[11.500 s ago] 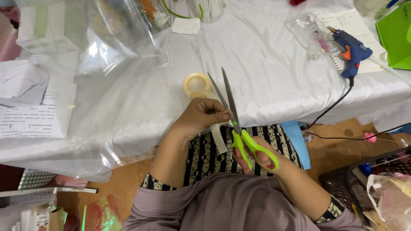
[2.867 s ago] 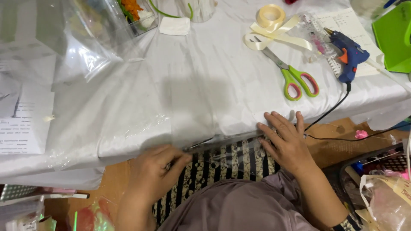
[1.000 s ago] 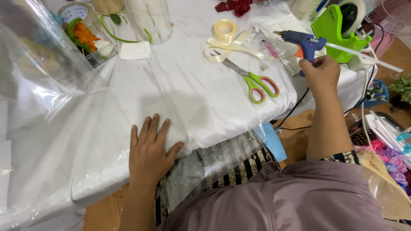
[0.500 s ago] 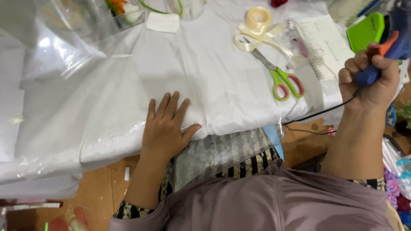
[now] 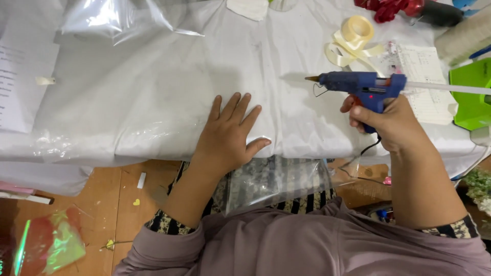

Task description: The person unrolls a length of ribbon from a spool, cuts it with shears, and then uses a hot glue gun to apply adhesive to form a decorative loop.

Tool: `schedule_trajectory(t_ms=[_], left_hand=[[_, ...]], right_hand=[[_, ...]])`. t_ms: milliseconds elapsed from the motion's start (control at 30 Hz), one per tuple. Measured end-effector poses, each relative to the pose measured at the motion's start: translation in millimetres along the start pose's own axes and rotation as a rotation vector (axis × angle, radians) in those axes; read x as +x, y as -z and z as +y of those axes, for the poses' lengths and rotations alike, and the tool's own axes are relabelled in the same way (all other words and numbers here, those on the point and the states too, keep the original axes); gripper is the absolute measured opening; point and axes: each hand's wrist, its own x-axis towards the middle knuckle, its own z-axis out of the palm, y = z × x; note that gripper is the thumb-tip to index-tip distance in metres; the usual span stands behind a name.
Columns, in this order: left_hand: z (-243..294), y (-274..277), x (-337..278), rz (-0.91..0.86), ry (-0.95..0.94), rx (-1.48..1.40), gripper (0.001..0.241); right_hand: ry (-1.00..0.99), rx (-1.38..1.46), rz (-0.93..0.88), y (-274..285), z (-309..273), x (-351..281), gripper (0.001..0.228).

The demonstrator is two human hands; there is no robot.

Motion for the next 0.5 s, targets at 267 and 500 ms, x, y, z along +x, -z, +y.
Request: schedule_trajectory(t_ms=[267,500], left_hand=[[-2.8,-6.9,-3.4,0.129,-0.034,-0.005,0.070],[-2.1,-8.1,-2.3,-0.018,0.041,-0.069,0.074]], right_hand=[[-0.117,-0.285,0.038,-41.4,-16.0,22.7,0.013],[-0.001,-0.364,0.142,-54.6,-7.0,28.5,0.022]])
